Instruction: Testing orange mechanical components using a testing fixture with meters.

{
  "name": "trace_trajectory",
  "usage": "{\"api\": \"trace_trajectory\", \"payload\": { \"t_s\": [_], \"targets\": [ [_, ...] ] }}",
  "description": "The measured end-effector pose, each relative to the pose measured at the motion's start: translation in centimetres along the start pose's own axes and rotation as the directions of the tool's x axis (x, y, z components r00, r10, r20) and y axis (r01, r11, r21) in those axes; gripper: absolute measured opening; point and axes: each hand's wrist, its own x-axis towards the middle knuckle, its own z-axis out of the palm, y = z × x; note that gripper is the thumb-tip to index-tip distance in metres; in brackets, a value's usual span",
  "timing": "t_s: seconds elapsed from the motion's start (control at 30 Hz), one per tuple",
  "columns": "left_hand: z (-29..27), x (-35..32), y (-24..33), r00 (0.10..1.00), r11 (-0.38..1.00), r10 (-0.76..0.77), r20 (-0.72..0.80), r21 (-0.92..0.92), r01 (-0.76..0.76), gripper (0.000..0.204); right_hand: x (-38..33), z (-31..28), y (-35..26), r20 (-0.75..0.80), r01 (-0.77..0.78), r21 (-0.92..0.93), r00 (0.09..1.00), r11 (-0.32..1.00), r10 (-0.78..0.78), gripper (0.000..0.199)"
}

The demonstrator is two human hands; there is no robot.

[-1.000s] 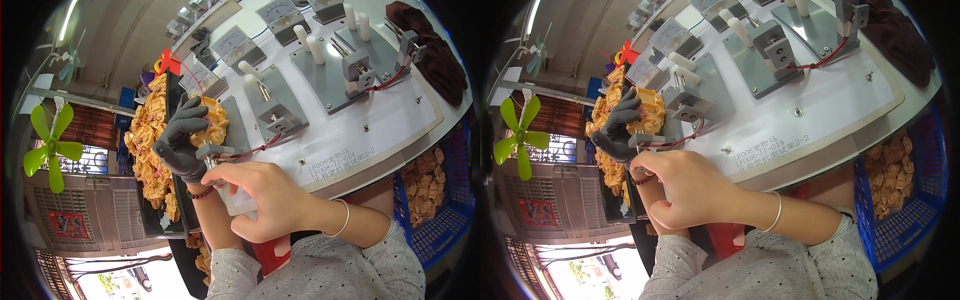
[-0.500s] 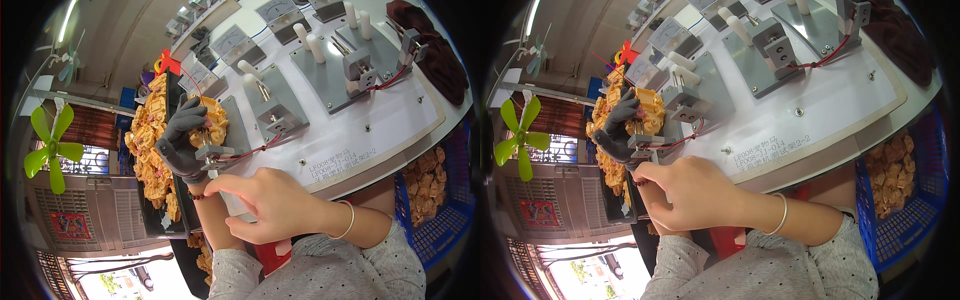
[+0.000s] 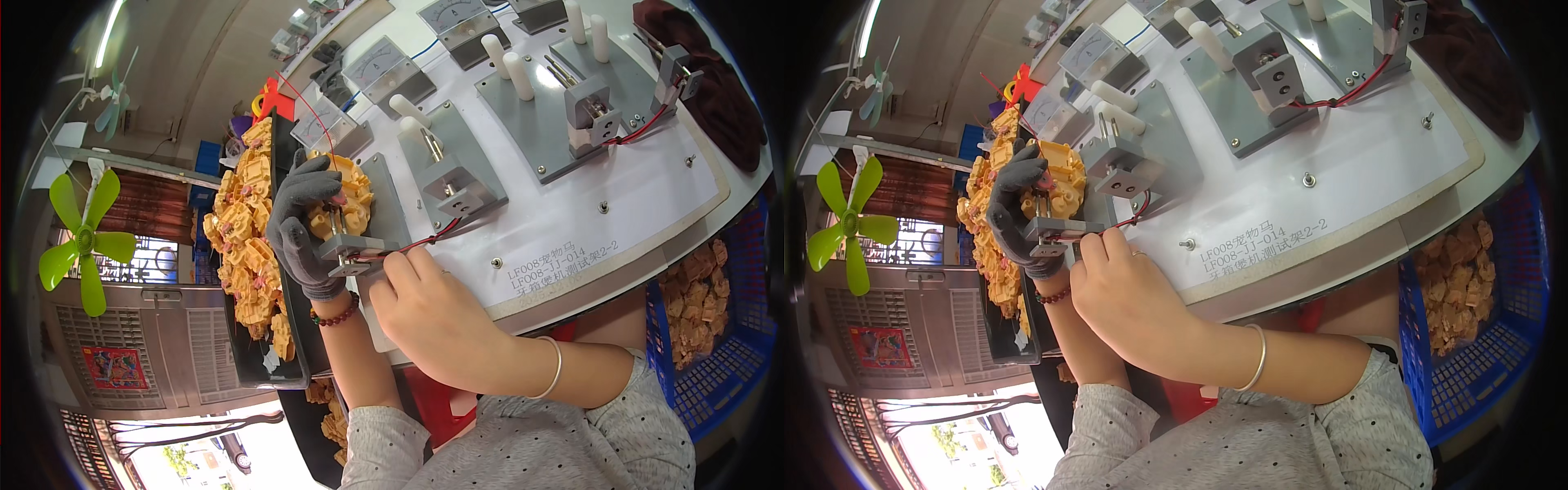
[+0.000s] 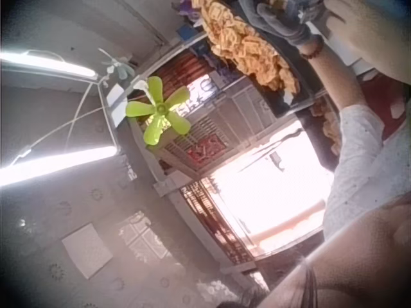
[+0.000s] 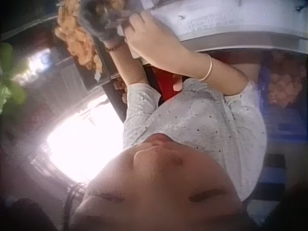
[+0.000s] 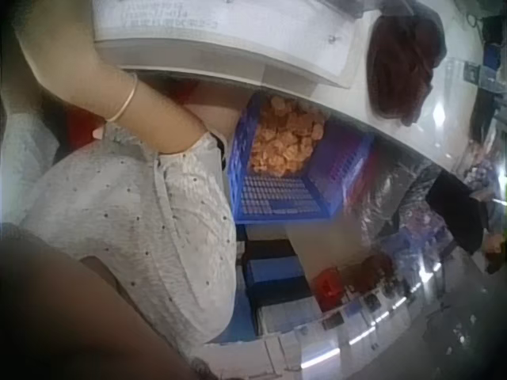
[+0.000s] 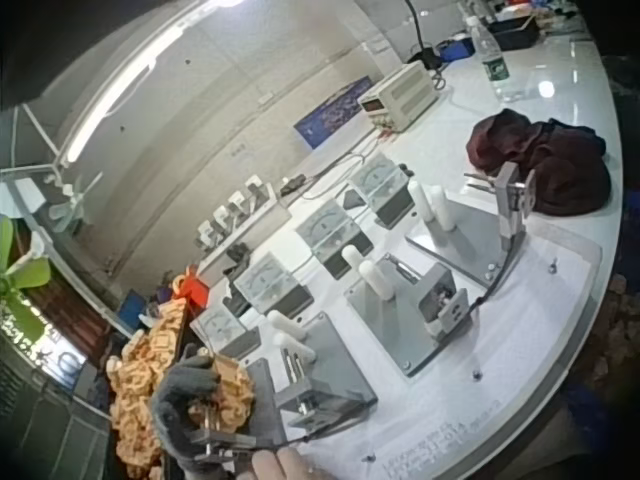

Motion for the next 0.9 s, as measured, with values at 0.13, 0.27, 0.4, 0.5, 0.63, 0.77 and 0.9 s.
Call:
{"api": "trace_trajectory", "payload": {
  "t_s": [0.13, 0.27, 0.4, 0.5, 0.63, 0.77, 0.9],
  "targets": [
    [-0.05, 0.04, 0.04, 1.0, 1.0, -0.011, 0.007, -0.026, 0.012, 0.072, 0.22, 0.12, -0.24, -0.013, -0.056, -0.023, 0.998, 0.998, 0.056, 0.02],
    [-0.09, 0.12, 0.14, 1.0, 1.0, 0.006, 0.0, -0.02, -0.006, 0.071, 0.43, 0.28, -0.39, -0.008, -0.085, 0.016, 0.996, 0.996, 0.086, 0.024],
    [0.33, -0.01, -0.19, 1.0, 1.0, 0.013, -0.016, -0.026, -0.013, 0.071, 0.58, -0.21, 0.25, 0.013, -0.068, 0.046, 0.998, 0.997, 0.067, 0.023],
    [0.15, 0.11, 0.25, 1.0, 1.0, 0.023, -0.009, -0.005, -0.023, 0.071, 0.48, -0.52, 0.37, -0.013, -0.016, 0.027, 1.0, 1.0, 0.016, 0.017],
    [0.02, 0.19, 0.12, 0.999, 0.999, 0.032, 0.008, -0.008, -0.032, 0.071, 0.27, 0.32, 0.54, -0.06, 0.008, 0.038, 0.998, 0.999, -0.006, 0.013],
    [0.13, 0.12, 0.08, 1.0, 1.0, 0.02, 0.007, -0.016, -0.019, 0.07, 0.39, 0.21, 0.52, -0.037, 0.039, 0.041, 0.999, 0.998, -0.037, 0.016],
    [0.04, 0.06, -0.21, 1.0, 1.0, 0.021, 0.001, -0.019, -0.021, 0.071, 0.37, 0.14, 0.59, -0.056, 0.038, 0.054, 0.998, 0.998, -0.035, 0.015]
  ]
}}
